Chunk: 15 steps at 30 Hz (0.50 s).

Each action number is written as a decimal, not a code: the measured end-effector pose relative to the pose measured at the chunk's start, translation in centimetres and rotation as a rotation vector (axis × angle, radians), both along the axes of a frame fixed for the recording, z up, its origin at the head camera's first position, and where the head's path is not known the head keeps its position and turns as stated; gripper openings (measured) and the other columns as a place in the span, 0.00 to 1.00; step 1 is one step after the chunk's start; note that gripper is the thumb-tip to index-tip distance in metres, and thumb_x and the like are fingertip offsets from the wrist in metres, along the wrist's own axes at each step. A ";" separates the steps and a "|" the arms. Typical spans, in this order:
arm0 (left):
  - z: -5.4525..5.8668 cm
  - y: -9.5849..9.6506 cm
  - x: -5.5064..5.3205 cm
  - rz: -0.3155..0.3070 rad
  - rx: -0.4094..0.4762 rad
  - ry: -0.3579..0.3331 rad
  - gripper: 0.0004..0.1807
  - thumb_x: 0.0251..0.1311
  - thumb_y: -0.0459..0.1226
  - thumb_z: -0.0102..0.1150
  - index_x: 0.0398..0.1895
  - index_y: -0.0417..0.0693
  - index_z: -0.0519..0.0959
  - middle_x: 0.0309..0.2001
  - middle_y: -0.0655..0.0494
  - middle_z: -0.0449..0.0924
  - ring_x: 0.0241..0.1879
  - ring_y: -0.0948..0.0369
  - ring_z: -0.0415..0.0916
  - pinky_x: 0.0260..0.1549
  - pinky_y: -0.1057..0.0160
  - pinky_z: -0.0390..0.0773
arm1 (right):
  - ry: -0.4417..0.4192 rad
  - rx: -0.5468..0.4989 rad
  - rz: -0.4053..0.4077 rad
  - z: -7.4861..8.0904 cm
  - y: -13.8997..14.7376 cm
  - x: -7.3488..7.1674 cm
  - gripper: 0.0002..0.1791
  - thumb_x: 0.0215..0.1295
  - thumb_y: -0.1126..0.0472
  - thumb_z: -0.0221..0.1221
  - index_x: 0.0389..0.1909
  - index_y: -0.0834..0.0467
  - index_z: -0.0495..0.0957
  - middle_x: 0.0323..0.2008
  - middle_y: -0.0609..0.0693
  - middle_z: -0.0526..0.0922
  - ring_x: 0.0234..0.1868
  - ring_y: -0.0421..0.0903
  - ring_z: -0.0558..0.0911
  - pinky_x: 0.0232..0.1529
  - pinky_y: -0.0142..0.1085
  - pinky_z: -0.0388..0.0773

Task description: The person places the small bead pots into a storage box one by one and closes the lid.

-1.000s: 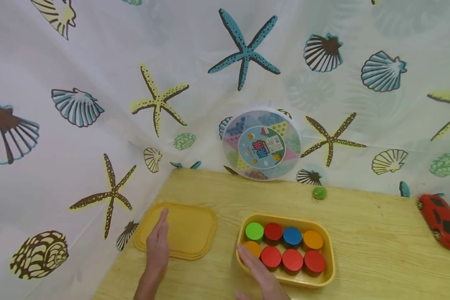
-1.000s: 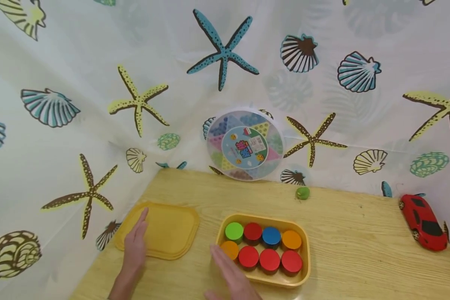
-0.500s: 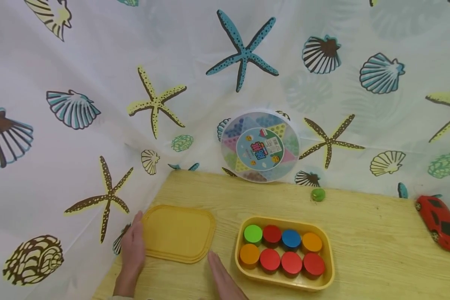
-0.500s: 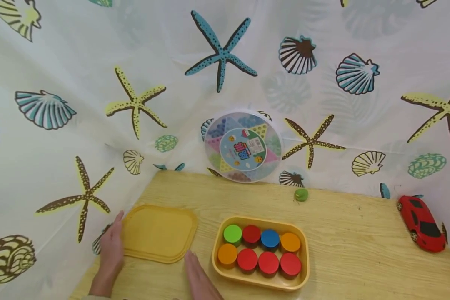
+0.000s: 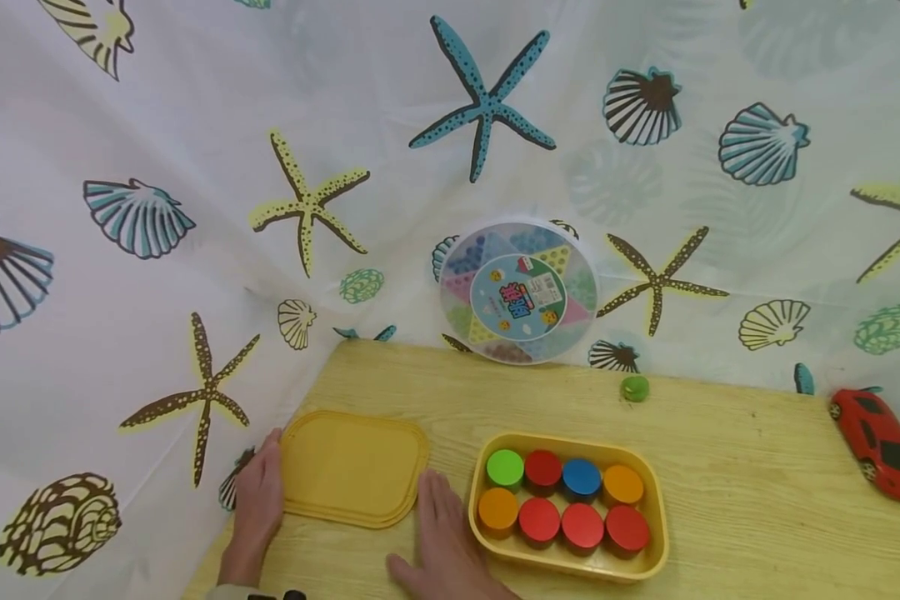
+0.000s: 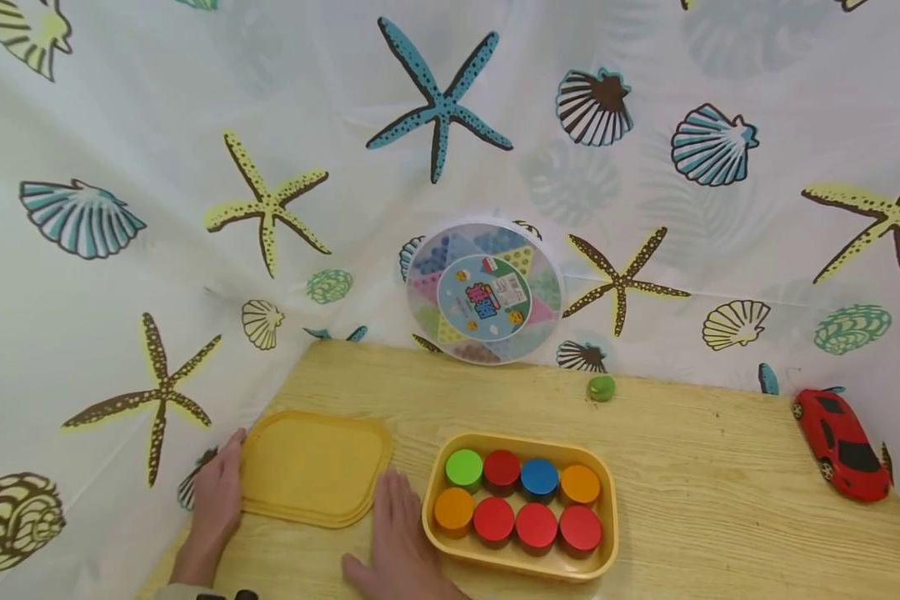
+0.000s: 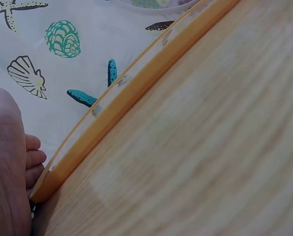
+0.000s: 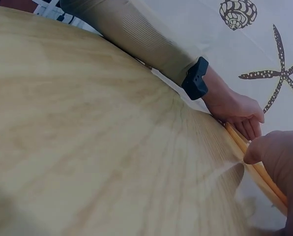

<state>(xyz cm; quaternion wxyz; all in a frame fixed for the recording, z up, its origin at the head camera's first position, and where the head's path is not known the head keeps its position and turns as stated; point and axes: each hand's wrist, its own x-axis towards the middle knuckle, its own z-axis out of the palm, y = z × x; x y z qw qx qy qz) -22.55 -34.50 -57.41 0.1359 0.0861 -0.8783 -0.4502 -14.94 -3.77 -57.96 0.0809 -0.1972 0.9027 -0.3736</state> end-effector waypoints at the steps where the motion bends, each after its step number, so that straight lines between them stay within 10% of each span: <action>1: 0.0 0.1 -0.1 0.006 -0.008 -0.003 0.34 0.85 0.51 0.27 0.80 0.37 0.61 0.79 0.40 0.59 0.80 0.43 0.54 0.78 0.43 0.55 | 0.022 0.034 -0.005 -0.1 -0.1 -0.2 0.61 0.69 0.37 0.62 0.85 0.60 0.35 0.85 0.59 0.35 0.85 0.55 0.37 0.83 0.56 0.42; 15: -0.7 1.0 -0.6 0.041 -0.163 -0.022 0.30 0.84 0.49 0.35 0.74 0.37 0.70 0.76 0.37 0.66 0.75 0.39 0.62 0.75 0.38 0.61 | 0.098 0.140 -0.025 -1.0 -0.8 -1.7 0.64 0.68 0.26 0.55 0.84 0.65 0.37 0.84 0.64 0.39 0.84 0.58 0.41 0.82 0.57 0.45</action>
